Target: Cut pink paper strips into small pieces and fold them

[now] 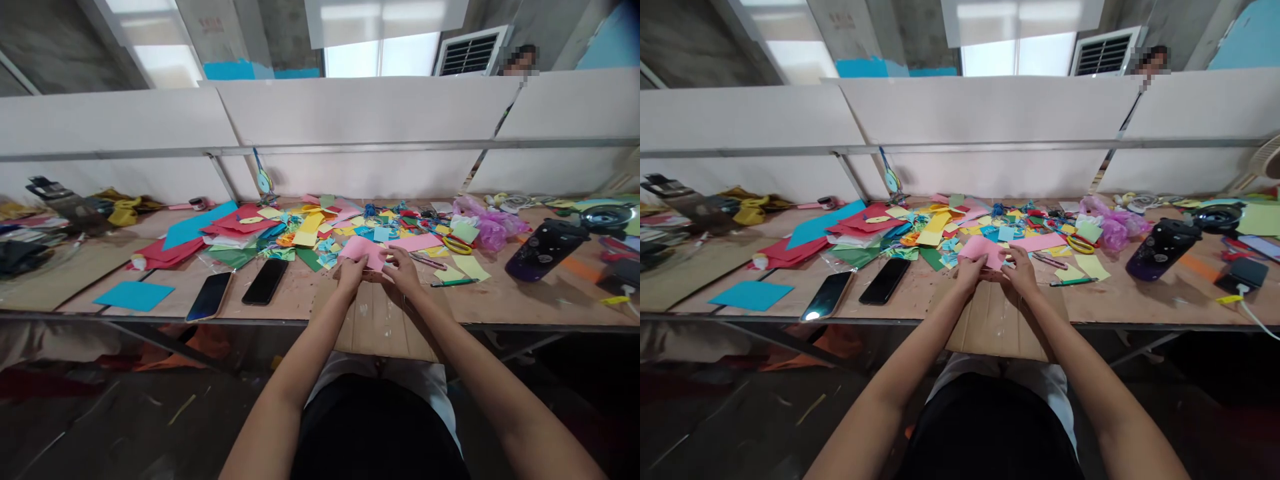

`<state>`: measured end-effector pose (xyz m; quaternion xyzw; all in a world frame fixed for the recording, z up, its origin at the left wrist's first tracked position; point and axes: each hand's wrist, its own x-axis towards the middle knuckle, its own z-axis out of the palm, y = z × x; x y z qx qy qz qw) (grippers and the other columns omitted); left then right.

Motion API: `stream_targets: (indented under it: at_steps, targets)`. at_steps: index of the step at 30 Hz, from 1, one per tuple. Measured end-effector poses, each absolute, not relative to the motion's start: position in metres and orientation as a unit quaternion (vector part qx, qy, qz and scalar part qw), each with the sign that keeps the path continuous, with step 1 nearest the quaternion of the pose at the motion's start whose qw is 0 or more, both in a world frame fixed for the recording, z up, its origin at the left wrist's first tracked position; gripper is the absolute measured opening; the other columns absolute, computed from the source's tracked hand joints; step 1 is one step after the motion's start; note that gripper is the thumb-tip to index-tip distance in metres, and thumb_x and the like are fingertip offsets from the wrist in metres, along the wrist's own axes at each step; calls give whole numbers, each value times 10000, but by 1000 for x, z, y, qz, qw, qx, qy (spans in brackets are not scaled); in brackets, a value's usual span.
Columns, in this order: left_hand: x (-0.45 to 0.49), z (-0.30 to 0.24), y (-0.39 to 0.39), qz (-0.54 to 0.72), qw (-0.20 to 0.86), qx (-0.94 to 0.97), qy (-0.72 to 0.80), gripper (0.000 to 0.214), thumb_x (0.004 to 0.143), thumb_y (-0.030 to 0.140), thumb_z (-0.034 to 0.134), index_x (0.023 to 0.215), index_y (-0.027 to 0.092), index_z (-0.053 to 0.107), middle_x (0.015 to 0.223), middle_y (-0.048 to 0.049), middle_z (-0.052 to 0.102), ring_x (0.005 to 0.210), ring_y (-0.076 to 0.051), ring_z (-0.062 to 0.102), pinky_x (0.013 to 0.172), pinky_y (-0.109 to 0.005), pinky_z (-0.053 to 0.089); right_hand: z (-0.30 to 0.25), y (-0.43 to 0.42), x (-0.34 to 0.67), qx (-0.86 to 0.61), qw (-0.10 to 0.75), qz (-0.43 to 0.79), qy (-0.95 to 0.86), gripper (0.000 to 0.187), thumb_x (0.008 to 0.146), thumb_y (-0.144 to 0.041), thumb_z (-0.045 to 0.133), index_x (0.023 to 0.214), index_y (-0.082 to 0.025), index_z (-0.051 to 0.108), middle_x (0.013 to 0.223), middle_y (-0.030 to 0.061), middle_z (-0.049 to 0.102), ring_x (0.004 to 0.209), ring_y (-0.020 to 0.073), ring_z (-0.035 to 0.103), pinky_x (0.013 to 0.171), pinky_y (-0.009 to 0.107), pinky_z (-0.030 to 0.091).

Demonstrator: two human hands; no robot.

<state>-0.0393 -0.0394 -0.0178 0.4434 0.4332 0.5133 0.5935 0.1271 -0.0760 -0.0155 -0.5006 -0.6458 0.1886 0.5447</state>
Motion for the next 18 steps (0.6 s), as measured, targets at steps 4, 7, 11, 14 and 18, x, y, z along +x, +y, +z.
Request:
stream_targets:
  at_steps: [4,7,11,14,18]
  targets:
    - [-41,-13,-42,496,638,420,413,351,694,416,809,786,105,676,602,-62,659,566,-178,647,568,-283,535,-12,-80,130,-465,549,209,-663,345,699,-196,668,1034,-249,726,1368,86,536,1024,224,647,923,418,526]
    - [-44,-7,-45,474,672,420,384,352,700,398,801,809,88,674,627,-81,667,551,-177,641,534,-284,535,-8,-82,129,-458,548,205,-668,296,699,-202,665,983,-235,741,1341,101,568,1194,271,584,949,416,504]
    - [-49,-3,-47,454,700,426,349,363,722,378,791,922,95,682,707,-81,695,571,-162,649,524,-257,531,-6,-84,128,-456,555,221,-660,147,734,-256,673,859,-231,747,1275,100,619,1218,286,573,970,422,478]
    - [-51,-3,-46,444,716,423,334,406,744,386,789,1021,116,667,772,-81,712,621,-170,682,563,-262,554,-6,-85,129,-452,556,238,-655,131,763,-347,709,813,-233,748,1232,99,645,1167,280,599,976,420,465]
    - [-52,-5,-46,430,732,426,313,435,735,379,811,1049,119,658,828,-103,734,667,-186,707,613,-279,573,-7,-83,130,-462,570,245,-634,198,744,-421,748,775,-226,736,1113,94,683,1113,272,613,986,412,444]
